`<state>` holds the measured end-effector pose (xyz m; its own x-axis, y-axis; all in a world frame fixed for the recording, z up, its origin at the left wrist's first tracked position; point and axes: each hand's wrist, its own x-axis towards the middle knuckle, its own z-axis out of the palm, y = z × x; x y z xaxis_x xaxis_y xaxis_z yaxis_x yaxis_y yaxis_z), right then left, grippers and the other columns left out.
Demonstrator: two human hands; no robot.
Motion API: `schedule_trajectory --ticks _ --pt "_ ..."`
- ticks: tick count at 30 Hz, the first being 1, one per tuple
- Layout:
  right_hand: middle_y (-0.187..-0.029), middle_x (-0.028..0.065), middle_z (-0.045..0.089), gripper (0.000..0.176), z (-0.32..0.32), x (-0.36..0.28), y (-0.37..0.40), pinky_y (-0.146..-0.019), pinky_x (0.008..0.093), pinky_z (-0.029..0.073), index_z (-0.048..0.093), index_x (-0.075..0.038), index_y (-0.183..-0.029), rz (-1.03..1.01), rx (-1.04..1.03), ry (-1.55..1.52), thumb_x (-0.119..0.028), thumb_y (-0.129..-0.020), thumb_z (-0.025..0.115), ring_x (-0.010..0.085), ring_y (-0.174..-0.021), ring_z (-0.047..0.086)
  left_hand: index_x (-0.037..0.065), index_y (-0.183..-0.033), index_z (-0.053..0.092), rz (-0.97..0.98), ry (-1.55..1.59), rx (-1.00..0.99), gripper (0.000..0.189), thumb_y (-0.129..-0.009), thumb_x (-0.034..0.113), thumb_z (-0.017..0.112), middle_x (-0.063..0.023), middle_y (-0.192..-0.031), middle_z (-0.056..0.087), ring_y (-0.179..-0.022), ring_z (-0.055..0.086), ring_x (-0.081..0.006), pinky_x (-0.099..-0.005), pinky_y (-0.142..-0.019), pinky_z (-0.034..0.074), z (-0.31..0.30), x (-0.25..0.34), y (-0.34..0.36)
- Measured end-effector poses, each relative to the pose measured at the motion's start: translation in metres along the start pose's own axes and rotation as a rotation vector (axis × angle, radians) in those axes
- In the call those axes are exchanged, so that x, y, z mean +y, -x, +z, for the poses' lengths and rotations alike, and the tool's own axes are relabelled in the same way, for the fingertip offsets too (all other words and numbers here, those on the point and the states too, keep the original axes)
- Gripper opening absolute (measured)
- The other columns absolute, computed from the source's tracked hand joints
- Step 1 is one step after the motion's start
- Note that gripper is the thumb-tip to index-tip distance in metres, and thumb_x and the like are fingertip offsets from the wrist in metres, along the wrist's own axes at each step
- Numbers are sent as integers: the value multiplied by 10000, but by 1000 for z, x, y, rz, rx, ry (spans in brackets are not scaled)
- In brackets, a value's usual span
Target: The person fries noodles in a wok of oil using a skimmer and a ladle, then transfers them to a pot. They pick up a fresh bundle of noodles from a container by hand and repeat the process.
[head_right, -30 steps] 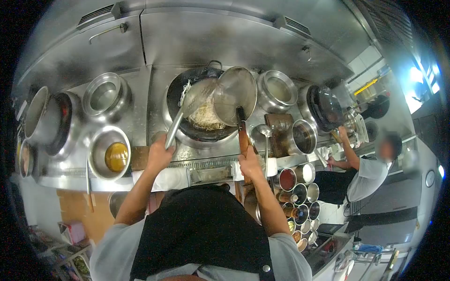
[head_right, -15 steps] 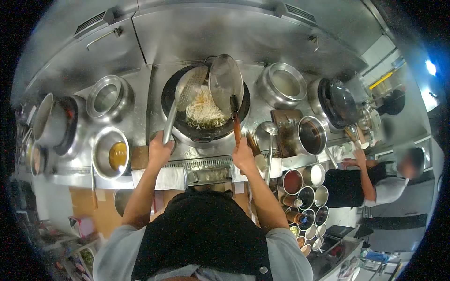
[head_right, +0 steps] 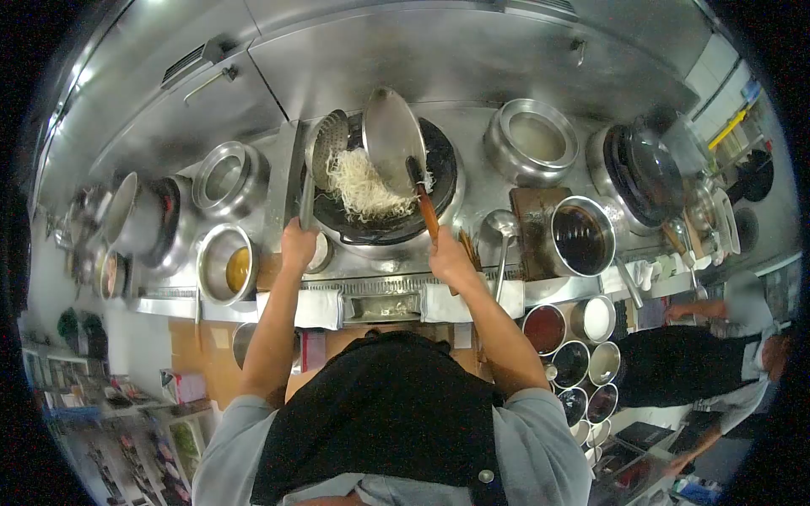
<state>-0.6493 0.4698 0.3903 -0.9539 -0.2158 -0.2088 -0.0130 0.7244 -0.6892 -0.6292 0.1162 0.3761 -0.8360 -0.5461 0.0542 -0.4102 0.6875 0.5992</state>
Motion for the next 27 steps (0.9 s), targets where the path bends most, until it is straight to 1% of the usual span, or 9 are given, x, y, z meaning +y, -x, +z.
schedule_trajectory --ticks 3,6,9,12,15,16,19,22,27 --pt "-1077 348 686 325 1 19 -19 -925 576 510 468 23 -1249 21 -44 -10 -173 -1005 556 534 -1048 669 -96 -1109 641 44 96 17 384 -866 180 751 -335 -982 727 -949 727 -490 -510 -867 563 20 -2 8" --pt "-1084 358 684 321 -3 20 -25 -925 582 509 470 22 -1253 94 -98 -36 -157 -998 545 531 -1056 670 -62 -1030 648 -236 488 -144 260 -868 122 734 -215 -842 706 -696 704 -333 -451 -632 548 16 5 12" --pt "-1086 355 688 303 5 18 -22 -937 588 504 481 22 -1230 45 -62 23 -118 -972 557 532 -1060 670 -8 -996 632 -335 757 -162 129 -912 77 682 -47 -742 567 -507 520 -112 -295 -415 365 -5 21 32" --pt "-1067 369 684 286 22 15 -17 -937 597 502 492 20 -1199 -17 -32 -3 -74 -941 572 548 -1050 663 8 -929 630 -331 739 -156 99 -862 46 691 -56 -721 582 -505 527 -133 -318 -427 373 -11 26 50" --pt "-1037 391 671 267 31 4 -15 -924 599 505 498 15 -1164 -40 -17 88 -51 -921 587 561 -1036 656 -2 -929 627 -340 762 -158 105 -866 50 694 -51 -708 571 -502 530 -143 -321 -432 383 -19 44 68" --pt "-1006 415 662 259 32 3 -16 -917 604 503 498 8 -1169 -75 -34 96 -59 -930 571 568 -1034 654 -6 -942 633 -323 750 -154 120 -873 65 702 -42 -698 567 -504 535 -143 -324 -435 386 -22 48 71" --pt "-1040 396 669 261 47 3 -19 -889 621 492 437 2 -1198 -73 -65 61 -108 -987 544 561 -1003 664 -20 -970 642 -264 779 -171 153 -879 84 709 -45 -694 577 -510 547 -145 -326 -443 398 -28 57 79" --pt "-1028 377 684 310 43 -2 -27 -926 614 499 465 -7 -1234 -25 -72 -10 -137 -971 562 561 -1031 659 -40 -1006 659 -209 679 -171 205 -884 113 717 -76 -719 629 -523 575 -156 -342 -460 420 -24 43 74" --pt "-1009 371 691 310 11 -18 -18 -894 636 507 463 -25 -1234 -77 196 85 -155 -974 570 572 -1002 658 -43 -1006 665 -239 769 -207 212 -884 121 721 -87 -731 647 -527 578 -163 -354 -475 441 -27 11 47"
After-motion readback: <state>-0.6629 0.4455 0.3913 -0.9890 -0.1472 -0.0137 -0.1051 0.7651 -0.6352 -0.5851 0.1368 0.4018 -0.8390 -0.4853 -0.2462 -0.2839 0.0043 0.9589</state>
